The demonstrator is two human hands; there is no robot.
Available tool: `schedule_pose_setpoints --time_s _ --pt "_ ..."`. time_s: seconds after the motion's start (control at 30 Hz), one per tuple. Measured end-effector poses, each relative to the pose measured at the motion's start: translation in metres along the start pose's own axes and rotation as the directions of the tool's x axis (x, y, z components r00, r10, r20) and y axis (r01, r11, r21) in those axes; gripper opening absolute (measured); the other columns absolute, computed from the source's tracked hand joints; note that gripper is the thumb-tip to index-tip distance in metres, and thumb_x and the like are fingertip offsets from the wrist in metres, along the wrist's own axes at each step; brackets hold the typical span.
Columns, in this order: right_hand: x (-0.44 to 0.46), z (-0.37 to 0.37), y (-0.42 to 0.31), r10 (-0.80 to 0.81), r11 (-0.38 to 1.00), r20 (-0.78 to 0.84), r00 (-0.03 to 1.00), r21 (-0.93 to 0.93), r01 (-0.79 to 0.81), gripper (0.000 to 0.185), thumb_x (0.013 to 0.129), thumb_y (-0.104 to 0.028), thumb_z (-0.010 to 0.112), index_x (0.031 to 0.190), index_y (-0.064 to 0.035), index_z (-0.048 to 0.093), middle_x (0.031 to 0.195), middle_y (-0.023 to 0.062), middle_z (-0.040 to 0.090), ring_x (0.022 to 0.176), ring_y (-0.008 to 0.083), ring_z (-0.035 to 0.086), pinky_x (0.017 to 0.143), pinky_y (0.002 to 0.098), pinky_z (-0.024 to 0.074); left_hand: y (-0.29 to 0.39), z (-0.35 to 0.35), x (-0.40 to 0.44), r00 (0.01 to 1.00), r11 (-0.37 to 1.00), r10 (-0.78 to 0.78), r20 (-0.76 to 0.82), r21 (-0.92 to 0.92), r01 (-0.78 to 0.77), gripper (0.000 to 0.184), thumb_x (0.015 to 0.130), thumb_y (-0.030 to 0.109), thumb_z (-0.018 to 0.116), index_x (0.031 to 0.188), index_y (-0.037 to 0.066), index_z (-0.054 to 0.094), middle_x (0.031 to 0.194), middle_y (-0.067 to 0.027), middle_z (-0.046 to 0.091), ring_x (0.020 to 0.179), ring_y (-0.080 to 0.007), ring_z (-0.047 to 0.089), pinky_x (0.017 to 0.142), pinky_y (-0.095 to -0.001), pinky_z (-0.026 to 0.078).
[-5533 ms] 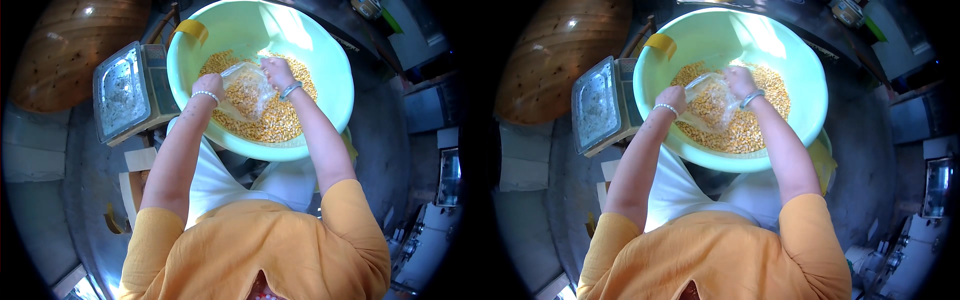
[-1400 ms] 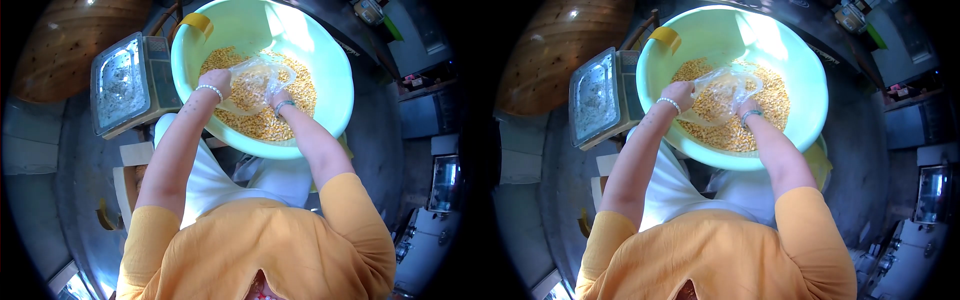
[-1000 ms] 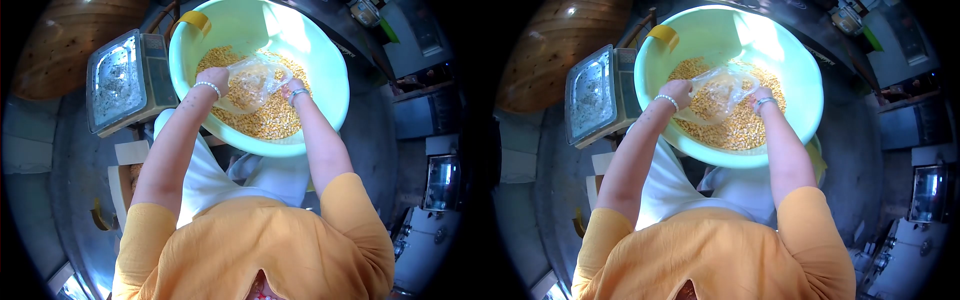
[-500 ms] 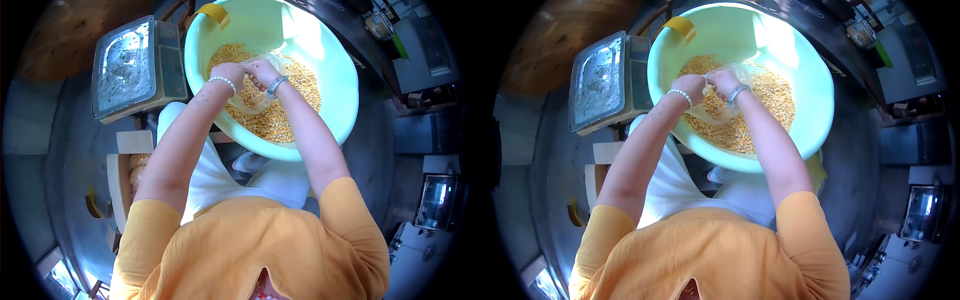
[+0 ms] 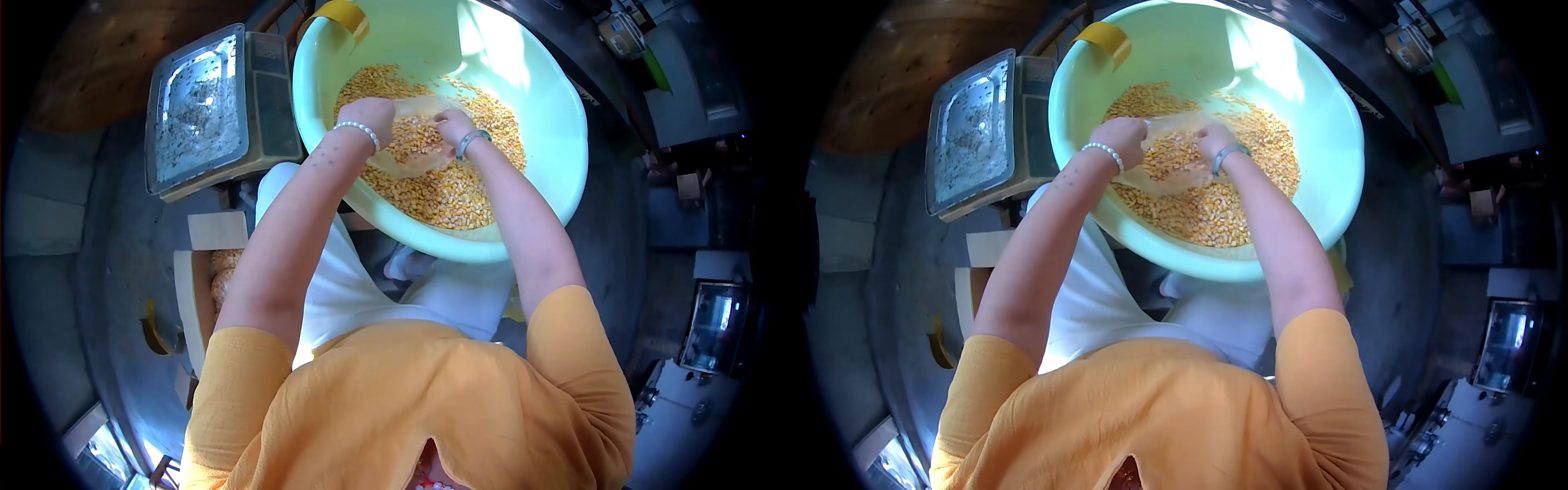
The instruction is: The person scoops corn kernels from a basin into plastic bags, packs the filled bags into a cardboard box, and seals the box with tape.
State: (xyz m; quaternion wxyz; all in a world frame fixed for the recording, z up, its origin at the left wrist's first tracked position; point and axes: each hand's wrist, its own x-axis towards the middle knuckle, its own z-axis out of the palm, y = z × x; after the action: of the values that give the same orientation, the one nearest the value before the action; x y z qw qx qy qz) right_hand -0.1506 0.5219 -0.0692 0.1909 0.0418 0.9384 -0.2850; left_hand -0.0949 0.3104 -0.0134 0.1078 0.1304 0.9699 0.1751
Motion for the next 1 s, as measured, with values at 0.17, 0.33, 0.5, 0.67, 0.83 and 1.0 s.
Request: schedule_pose_setpoints --time_s 0.17,0.33,0.5,0.67,0.83,1.0 --pt "-0.027 -0.013 0.007 -0.169 0.918 0.055 0.984 -0.356 0.178 0.027 0.079 -0.016 0.057 0.103 -0.0054 0.064 0.098 0.0103 0.065 0.082 0.0176 0.064 0.053 0.0253 0.0535 -0.003 0.006 0.003 1.000 1.000 0.013 -0.002 -0.002 -0.013 0.025 0.070 0.008 0.057 0.095 0.007 0.064 0.096 -0.0142 0.063 0.093 -0.0291 0.059 0.080 -0.0369 0.048" --pt "-0.036 -0.040 0.009 -0.149 0.917 -0.339 0.929 0.305 0.258 0.017 0.076 -0.003 0.052 0.084 -0.0039 0.067 0.074 0.0079 0.065 0.062 0.0137 0.063 0.052 0.0264 0.0511 0.000 0.000 -0.001 0.999 1.000 0.013 -0.034 -0.005 -0.014 0.033 0.069 0.011 0.059 0.101 0.010 0.063 0.097 -0.0140 0.062 0.096 -0.0285 0.058 0.084 -0.0362 0.046" --pt "-0.009 -0.044 0.058 0.033 0.949 -0.525 0.851 0.282 0.137 0.015 0.075 -0.007 0.056 0.084 -0.0033 0.066 0.080 0.0120 0.066 0.073 0.0219 0.065 0.064 0.0319 0.0515 -0.004 0.005 0.005 0.998 1.000 -0.012 0.054 0.007 0.012 0.040 0.068 0.014 0.062 0.108 0.011 0.062 0.102 -0.0143 0.062 0.100 -0.0281 0.057 0.087 -0.0350 0.045" --pt "-0.004 -0.011 0.100 0.027 0.934 -0.149 0.988 -0.349 -0.078 0.027 0.076 -0.024 0.060 0.092 -0.0036 0.066 0.095 0.0196 0.063 0.091 0.0328 0.061 0.082 0.0386 0.0478 -0.005 0.009 0.006 0.999 0.998 -0.020 0.039 -0.057 0.022 0.045 0.066 0.011 0.063 0.110 0.010 0.061 0.103 -0.0155 0.062 0.099 -0.0294 0.057 0.088 -0.0350 0.045" --pt "-0.014 0.010 0.073 0.069 0.920 -0.069 0.995 -0.382 -0.090 0.036 0.075 -0.031 0.063 0.098 -0.0030 0.063 0.100 0.0204 0.062 0.094 0.0330 0.061 0.082 0.0394 0.0483 -0.004 0.006 0.005 0.999 0.995 -0.025 0.046 -0.096 0.029 0.050 0.063 0.008 0.066 0.113 0.009 0.059 0.103 -0.0163 0.062 0.098 -0.0302 0.058 0.087 -0.0356 0.046" --pt "-0.017 0.018 0.075 0.076 0.918 -0.077 0.994 -0.383 -0.100 0.036 0.073 -0.032 0.066 0.091 -0.0014 0.065 0.094 0.0210 0.063 0.089 0.0339 0.061 0.079 0.0382 0.0486 -0.002 0.001 0.001 0.994 0.995 -0.008 0.106 -0.098 0.018 0.061 0.061 0.010 0.070 0.120 0.009 0.053 0.103 -0.0170 0.061 0.098 -0.0309 0.058 0.086 -0.0356 0.046"
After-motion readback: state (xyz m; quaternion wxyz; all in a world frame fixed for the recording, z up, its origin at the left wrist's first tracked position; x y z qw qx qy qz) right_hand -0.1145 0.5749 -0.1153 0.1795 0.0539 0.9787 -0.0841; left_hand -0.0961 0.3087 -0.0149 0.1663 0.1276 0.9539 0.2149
